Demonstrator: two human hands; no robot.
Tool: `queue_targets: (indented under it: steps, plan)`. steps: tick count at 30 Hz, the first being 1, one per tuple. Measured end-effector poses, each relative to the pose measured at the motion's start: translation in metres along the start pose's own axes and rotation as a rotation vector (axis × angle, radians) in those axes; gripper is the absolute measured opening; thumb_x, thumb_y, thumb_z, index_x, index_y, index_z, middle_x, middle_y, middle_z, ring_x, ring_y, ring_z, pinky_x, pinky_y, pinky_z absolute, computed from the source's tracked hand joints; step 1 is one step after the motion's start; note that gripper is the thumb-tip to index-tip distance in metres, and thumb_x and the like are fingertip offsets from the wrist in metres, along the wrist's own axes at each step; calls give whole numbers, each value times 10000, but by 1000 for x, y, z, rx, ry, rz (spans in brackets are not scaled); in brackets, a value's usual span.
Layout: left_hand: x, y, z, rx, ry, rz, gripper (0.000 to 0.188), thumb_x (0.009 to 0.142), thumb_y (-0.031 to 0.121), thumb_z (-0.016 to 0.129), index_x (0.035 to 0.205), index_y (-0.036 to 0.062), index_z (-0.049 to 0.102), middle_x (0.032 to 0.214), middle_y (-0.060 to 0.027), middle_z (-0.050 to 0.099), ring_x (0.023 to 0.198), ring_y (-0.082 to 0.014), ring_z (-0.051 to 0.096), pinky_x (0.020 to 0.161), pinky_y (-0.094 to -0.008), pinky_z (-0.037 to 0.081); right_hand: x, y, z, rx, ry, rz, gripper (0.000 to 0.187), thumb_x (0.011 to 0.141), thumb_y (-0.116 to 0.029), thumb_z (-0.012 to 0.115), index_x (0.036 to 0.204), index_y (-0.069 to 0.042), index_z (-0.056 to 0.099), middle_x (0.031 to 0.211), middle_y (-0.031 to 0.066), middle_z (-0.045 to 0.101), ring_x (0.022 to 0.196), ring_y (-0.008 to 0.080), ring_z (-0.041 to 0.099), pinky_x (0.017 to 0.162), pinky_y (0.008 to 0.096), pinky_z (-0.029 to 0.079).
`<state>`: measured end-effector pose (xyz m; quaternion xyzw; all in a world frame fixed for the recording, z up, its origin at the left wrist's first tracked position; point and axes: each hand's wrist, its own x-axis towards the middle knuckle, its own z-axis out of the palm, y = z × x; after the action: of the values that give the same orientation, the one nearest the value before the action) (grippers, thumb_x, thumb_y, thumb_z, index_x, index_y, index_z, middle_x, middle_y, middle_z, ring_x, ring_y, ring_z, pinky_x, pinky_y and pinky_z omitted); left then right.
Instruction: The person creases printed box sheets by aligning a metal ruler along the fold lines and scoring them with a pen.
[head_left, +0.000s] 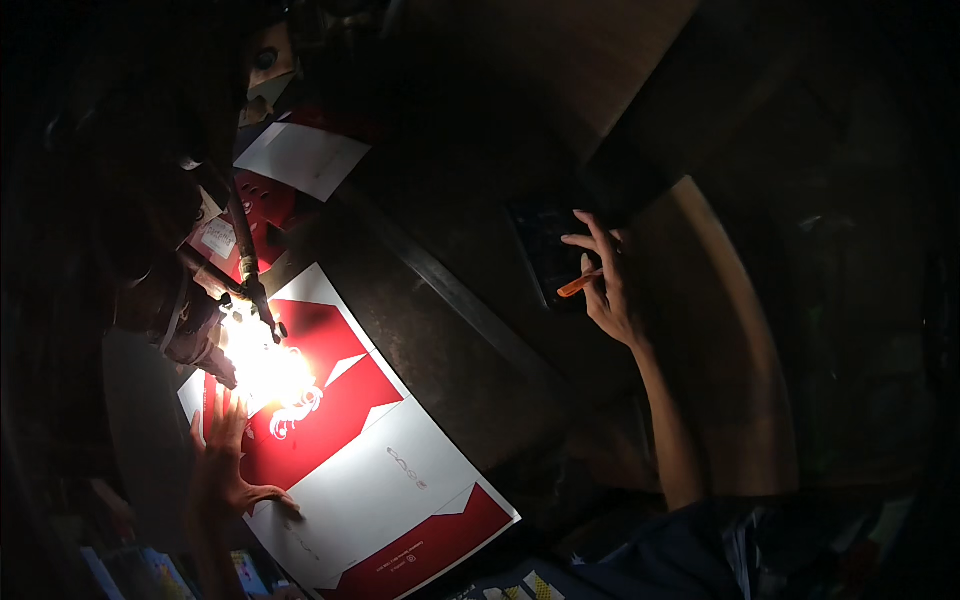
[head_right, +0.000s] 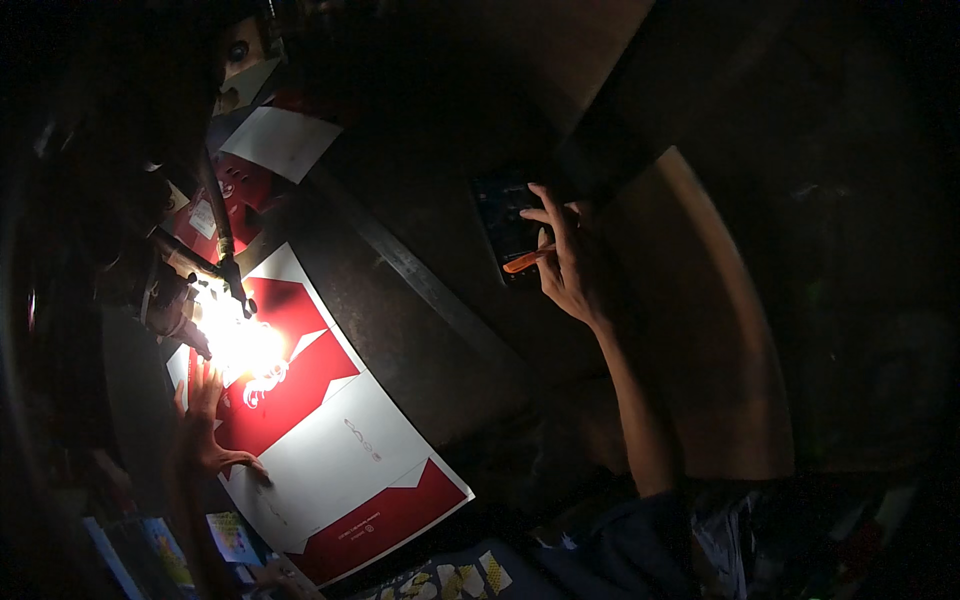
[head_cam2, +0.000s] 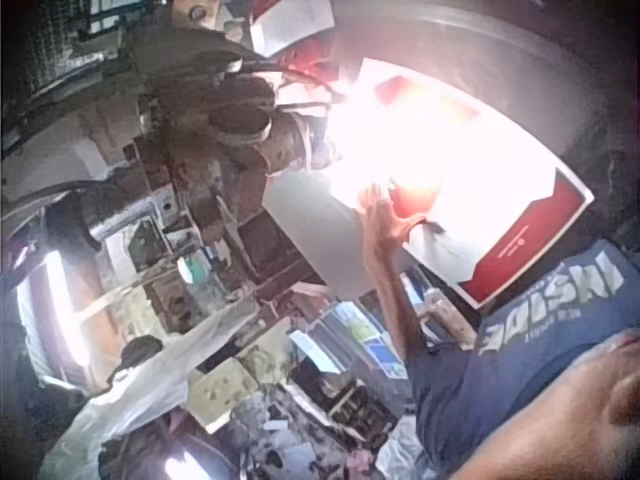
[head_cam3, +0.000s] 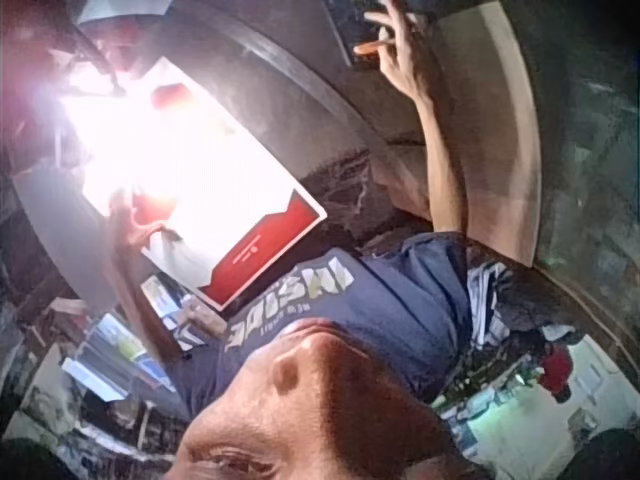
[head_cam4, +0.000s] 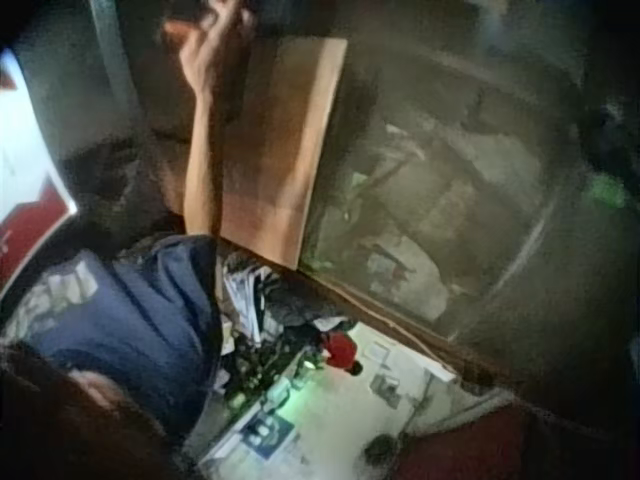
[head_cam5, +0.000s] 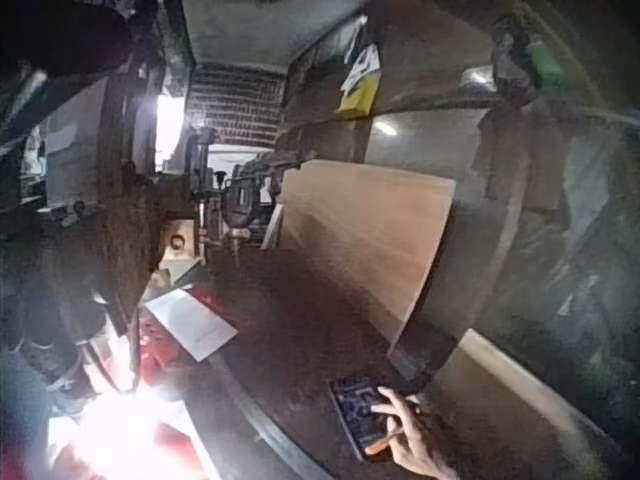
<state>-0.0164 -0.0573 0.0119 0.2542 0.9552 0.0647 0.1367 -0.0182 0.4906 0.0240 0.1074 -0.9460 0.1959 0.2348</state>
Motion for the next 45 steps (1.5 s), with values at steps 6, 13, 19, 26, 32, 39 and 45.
queue_targets:
  steps: [6, 13, 19, 26, 32, 39, 45]
  plan:
    - [-8, 13, -8, -33, -23, -132, 1493, 445, 816, 773, 1523, -89, 275, 1582, -283, 322, 1532, -399, 183, 1191, -630, 49, 3, 1, 4, -66, 1, -44, 737, 914, 78, 539, 1573, -102, 263, 1292, 94, 661, 1062, 213, 556, 871, 330, 528]
    - [-5, 17, -13, -136, -51, -173, 1519, 428, 812, 783, 1518, -110, 266, 1577, -315, 304, 1521, -400, 218, 1197, -623, 45, 1, 7, -5, -31, 47, 32, 761, 886, 143, 467, 1578, -95, 259, 1366, 107, 616, 1076, 213, 536, 804, 271, 526]
    - [-3, 8, -11, -152, -90, -189, 1569, 411, 839, 777, 1518, -132, 235, 1574, -332, 293, 1516, -413, 223, 1194, -629, 51, -11, 20, 2, 104, 57, 69, 772, 847, 173, 450, 1560, -90, 316, 1316, 101, 651, 915, 136, 543, 766, 254, 494]
    - [-7, 3, -5, -88, -119, -173, 1598, 412, 839, 793, 1561, -68, 153, 1608, -305, 238, 1507, -405, 256, 1172, -673, 109, -20, 20, 0, 102, 59, 153, 678, 868, 162, 456, 1500, -82, 417, 1268, 77, 670, 917, 127, 585, 774, 261, 491]
    - [-20, 55, -16, 69, -37, -261, 1448, 518, 798, 763, 1553, -63, 231, 1607, -256, 295, 1519, -371, 249, 1182, -639, 77, -57, 0, -17, 215, 121, 400, 288, 977, -158, 644, 1260, -130, 598, 1011, 61, 706, 978, 171, 679, 834, 325, 487]
    - [-26, 116, 21, -86, 93, -370, 1253, 713, 709, 737, 1566, -44, 211, 1616, -310, 213, 1519, -427, 209, 1157, -678, 84, -88, -92, 23, 254, -7, 580, 313, 780, -149, 875, 947, -100, 614, 925, 38, 580, 852, 143, 587, 816, 322, 482]
    - [2, 123, 33, -157, 80, -754, 1412, 703, 879, 567, 1576, -44, -50, 1567, -451, 28, 1519, -498, 84, 1139, -716, -6, -80, -102, 8, 210, -276, 797, 326, 930, -215, 749, 1150, -46, 576, 933, 46, 460, 845, 161, 466, 887, 346, 468]
